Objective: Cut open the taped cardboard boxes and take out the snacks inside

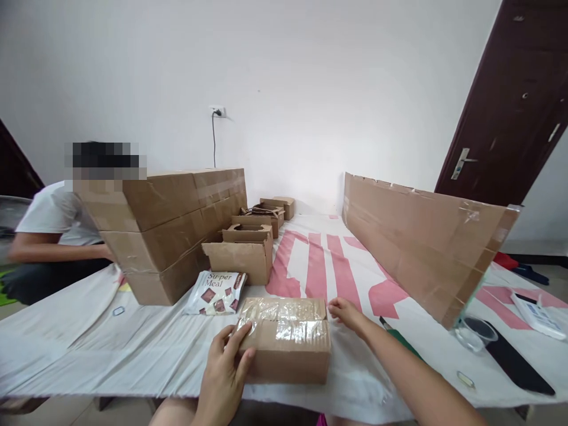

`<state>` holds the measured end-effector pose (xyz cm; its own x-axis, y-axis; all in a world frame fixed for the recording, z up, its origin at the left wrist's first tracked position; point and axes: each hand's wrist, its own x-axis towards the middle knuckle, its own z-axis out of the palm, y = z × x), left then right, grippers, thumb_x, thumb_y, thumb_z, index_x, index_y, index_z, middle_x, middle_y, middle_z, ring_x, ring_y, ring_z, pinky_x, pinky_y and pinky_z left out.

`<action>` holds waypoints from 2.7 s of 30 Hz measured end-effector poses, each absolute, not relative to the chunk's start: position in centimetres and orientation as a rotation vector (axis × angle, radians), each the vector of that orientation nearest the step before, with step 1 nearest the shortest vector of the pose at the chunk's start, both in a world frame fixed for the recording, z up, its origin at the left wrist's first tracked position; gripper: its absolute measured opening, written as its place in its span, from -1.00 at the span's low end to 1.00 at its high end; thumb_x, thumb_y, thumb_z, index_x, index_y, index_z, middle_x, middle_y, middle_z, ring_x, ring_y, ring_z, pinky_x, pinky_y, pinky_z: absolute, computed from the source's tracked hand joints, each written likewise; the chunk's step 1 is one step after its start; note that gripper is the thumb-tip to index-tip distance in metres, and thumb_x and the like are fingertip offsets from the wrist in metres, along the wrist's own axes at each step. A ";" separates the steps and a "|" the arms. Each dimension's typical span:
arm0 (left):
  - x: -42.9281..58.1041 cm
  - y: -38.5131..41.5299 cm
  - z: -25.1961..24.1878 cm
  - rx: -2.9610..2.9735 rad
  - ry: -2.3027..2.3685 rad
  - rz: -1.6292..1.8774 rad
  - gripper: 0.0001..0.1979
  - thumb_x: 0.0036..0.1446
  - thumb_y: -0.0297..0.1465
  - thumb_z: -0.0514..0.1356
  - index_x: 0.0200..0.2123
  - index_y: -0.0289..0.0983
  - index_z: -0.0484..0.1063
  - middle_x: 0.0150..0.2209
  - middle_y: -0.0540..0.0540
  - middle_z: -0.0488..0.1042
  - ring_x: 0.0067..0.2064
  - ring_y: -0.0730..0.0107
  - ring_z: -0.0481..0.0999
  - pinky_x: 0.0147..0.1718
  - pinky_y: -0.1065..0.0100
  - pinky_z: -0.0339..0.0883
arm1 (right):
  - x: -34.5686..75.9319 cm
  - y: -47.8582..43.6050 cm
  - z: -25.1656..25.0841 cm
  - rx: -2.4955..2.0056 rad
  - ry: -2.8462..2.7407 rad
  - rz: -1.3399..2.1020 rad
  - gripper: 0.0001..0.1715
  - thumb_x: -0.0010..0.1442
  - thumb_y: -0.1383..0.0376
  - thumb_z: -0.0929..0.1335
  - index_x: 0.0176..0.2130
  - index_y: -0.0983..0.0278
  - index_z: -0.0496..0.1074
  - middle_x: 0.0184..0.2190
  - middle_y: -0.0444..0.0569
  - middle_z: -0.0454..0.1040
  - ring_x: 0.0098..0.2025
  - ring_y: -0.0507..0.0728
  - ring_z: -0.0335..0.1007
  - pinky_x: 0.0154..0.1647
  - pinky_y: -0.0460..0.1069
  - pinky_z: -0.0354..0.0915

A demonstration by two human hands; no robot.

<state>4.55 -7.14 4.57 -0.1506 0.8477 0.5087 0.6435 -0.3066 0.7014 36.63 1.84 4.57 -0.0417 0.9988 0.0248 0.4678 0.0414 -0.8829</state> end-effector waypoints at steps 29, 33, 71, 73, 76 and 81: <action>6.6 -5.7 3.2 2.282 1.624 1.555 -0.64 0.22 -0.26 0.08 0.05 -0.24 0.36 -0.02 -0.26 0.33 -0.03 0.11 0.48 -0.16 0.14 0.50 | 29.9 -3.7 18.6 -1.197 -2.654 0.173 -0.46 0.29 0.40 0.11 0.22 0.13 0.18 -0.01 0.03 0.44 -0.10 0.12 0.45 -0.10 0.00 0.35; 6.6 -5.7 3.2 2.292 1.631 1.557 -0.64 0.23 -0.25 0.08 0.06 -0.23 0.33 -0.02 -0.26 0.31 -0.03 0.11 0.47 -0.16 0.14 0.51 | 25.4 -2.7 20.1 -1.187 -2.891 0.037 -0.38 0.23 0.45 0.16 0.22 0.05 0.19 -0.10 -0.01 0.50 -0.18 0.13 0.47 -0.25 -0.05 0.30; 6.7 -5.7 3.3 2.215 1.667 1.568 -0.64 0.21 -0.28 0.10 0.05 -0.25 0.37 -0.03 -0.25 0.35 -0.03 0.10 0.48 -0.15 0.10 0.50 | 23.5 -1.7 21.6 -1.061 -3.152 -0.260 -0.38 0.22 0.41 0.21 0.23 0.05 0.19 -0.21 0.03 0.49 -0.33 0.16 0.47 -0.41 -0.05 0.18; 6.7 -5.7 3.3 2.251 1.661 1.556 -0.64 0.20 -0.28 0.11 0.05 -0.24 0.37 -0.02 -0.25 0.35 -0.03 0.11 0.48 -0.14 0.11 0.49 | 23.6 -1.7 21.5 -1.046 -3.175 -0.311 -0.38 0.22 0.41 0.21 0.23 0.07 0.19 -0.23 0.03 0.49 -0.35 0.16 0.47 -0.42 -0.05 0.17; 6.7 -5.7 3.4 2.292 1.659 1.557 -0.65 0.20 -0.27 0.13 0.03 -0.24 0.39 -0.03 -0.25 0.36 -0.04 0.11 0.49 -0.14 0.13 0.49 | 23.8 -1.7 21.8 -1.025 -3.228 -0.391 -0.40 0.24 0.43 0.20 0.22 0.05 0.20 -0.26 0.01 0.49 -0.36 0.14 0.47 -0.44 -0.06 0.16; 6.7 -5.8 3.6 2.303 1.681 1.572 -0.65 0.21 -0.28 0.10 0.04 -0.25 0.38 -0.04 -0.26 0.36 -0.06 0.10 0.49 -0.17 0.11 0.50 | 24.1 -1.5 22.3 -1.014 -3.274 -0.412 -0.41 0.24 0.42 0.20 0.20 0.04 0.22 -0.28 0.00 0.50 -0.35 0.12 0.47 -0.44 -0.07 0.16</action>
